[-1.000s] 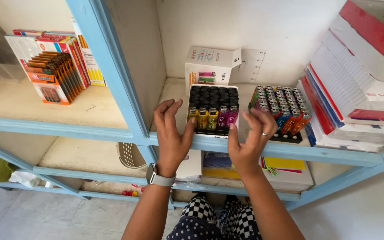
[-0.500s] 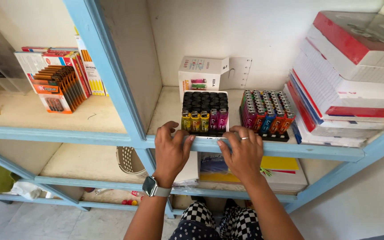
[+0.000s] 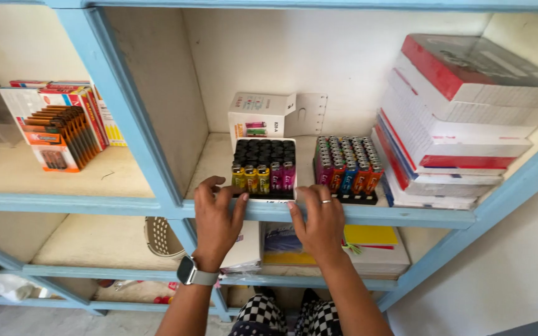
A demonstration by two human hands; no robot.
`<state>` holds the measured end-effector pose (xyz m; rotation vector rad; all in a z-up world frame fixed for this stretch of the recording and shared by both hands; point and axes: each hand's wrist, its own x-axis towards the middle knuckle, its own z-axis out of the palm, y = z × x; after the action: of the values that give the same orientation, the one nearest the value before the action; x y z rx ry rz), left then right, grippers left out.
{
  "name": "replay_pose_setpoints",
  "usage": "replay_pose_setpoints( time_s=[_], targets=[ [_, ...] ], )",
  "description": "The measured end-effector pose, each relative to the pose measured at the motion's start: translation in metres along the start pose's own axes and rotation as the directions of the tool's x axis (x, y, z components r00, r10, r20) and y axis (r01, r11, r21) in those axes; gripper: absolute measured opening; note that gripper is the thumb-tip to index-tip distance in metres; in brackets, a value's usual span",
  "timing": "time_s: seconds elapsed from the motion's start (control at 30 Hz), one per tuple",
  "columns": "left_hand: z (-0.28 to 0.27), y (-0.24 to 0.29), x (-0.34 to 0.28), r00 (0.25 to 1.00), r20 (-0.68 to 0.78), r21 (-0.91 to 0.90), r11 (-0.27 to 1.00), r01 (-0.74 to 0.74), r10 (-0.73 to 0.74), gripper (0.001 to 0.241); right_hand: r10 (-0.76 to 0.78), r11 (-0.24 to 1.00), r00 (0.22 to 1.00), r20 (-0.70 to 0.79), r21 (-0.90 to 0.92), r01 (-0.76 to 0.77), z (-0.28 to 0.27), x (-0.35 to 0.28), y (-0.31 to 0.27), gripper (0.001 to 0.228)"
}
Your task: Organizing and arranging cigarette lighters into a display tray on a store shelf.
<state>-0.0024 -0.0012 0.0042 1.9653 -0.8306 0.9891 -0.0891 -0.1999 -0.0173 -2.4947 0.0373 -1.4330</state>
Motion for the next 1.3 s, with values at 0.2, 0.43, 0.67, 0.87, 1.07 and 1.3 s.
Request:
replay_pose_setpoints(
  time_s=[0.2,0.43,0.67,0.87,1.07,1.3],
  targets=[
    [0.009,0.040,0.021,0.983,-0.059,-0.026,0.984,-0.178,0.176,0.014,0.136,0.929,0.965,-0.226,0.367,-0.045,-0.015,0.018,0.047,0.024],
    [0.064,0.106,0.053,0.937,0.089,-0.147,0.935,-0.322,0.337,0.021,0.229,0.920,0.938,-0.259,0.372,-0.122,-0.039,0.027,0.098,0.021],
    [0.112,0.131,0.063,0.926,0.138,-0.069,0.936,-0.344,0.351,0.032,0.267,0.933,0.906,-0.328,0.325,-0.157,-0.037,0.028,0.095,0.024],
    [0.102,0.120,0.056,0.945,0.131,-0.028,0.954,-0.299,0.300,0.038,0.232,0.962,0.939,-0.255,0.200,-0.184,-0.042,0.030,0.086,0.025],
    [0.088,0.109,0.045,0.961,0.110,0.169,0.948,-0.269,0.253,0.040,-0.010,0.986,0.998,-0.067,-0.164,-0.001,-0.045,0.034,0.073,0.035],
    [0.088,0.109,0.047,0.962,0.079,0.043,0.963,-0.264,0.261,0.024,0.009,0.984,1.000,0.011,-0.175,-0.007,-0.046,0.036,0.073,0.040]
  ],
)
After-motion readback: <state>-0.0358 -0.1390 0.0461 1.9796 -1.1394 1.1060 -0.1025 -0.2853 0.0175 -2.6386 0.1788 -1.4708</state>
